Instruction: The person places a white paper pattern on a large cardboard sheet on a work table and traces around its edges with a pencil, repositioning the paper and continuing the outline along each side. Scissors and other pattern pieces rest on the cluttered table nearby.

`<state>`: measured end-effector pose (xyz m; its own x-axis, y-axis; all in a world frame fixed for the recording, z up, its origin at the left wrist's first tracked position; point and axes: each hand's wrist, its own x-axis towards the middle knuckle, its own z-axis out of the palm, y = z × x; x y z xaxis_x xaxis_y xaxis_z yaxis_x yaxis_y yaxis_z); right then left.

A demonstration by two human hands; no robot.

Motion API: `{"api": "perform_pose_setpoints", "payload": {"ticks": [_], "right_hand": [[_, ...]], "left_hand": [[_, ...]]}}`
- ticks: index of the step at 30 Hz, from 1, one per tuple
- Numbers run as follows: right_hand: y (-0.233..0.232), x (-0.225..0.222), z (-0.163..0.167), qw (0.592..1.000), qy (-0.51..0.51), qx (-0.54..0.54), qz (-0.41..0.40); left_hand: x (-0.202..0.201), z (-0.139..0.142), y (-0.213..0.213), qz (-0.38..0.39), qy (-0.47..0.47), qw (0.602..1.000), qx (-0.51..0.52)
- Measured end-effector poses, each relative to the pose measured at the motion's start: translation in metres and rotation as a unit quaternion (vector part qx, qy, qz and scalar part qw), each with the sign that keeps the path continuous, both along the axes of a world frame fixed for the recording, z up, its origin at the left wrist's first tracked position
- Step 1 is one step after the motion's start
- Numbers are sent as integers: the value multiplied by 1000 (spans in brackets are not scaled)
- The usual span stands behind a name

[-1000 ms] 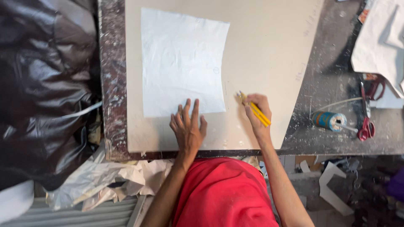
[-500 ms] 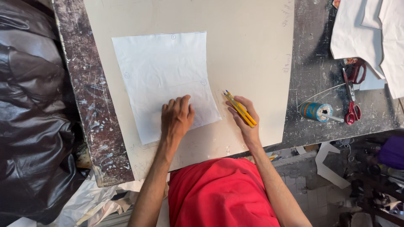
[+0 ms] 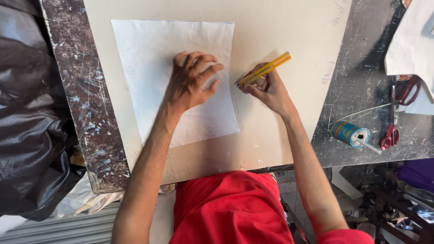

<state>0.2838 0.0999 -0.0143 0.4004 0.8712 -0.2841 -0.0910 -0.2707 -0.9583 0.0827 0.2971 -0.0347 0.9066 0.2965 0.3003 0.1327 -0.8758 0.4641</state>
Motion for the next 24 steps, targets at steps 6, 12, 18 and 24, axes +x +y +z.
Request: {"api": "perform_pose_setpoints", "payload": {"ticks": [6,12,18,24], "right_hand": [[22,16,18,970,-162,-118,139],[18,11,8,965,-205,-54,152],[14,12,0,957,-234,8,170],[10,11,-2,956,-231,17,177]], "left_hand": [[4,-12,-21,2,38,998,-40],[1,-22,-21,-1,60,998,-24],[4,-25,-23,2,61,998,-8],[4,-26,-23,2,67,998,1]]}}
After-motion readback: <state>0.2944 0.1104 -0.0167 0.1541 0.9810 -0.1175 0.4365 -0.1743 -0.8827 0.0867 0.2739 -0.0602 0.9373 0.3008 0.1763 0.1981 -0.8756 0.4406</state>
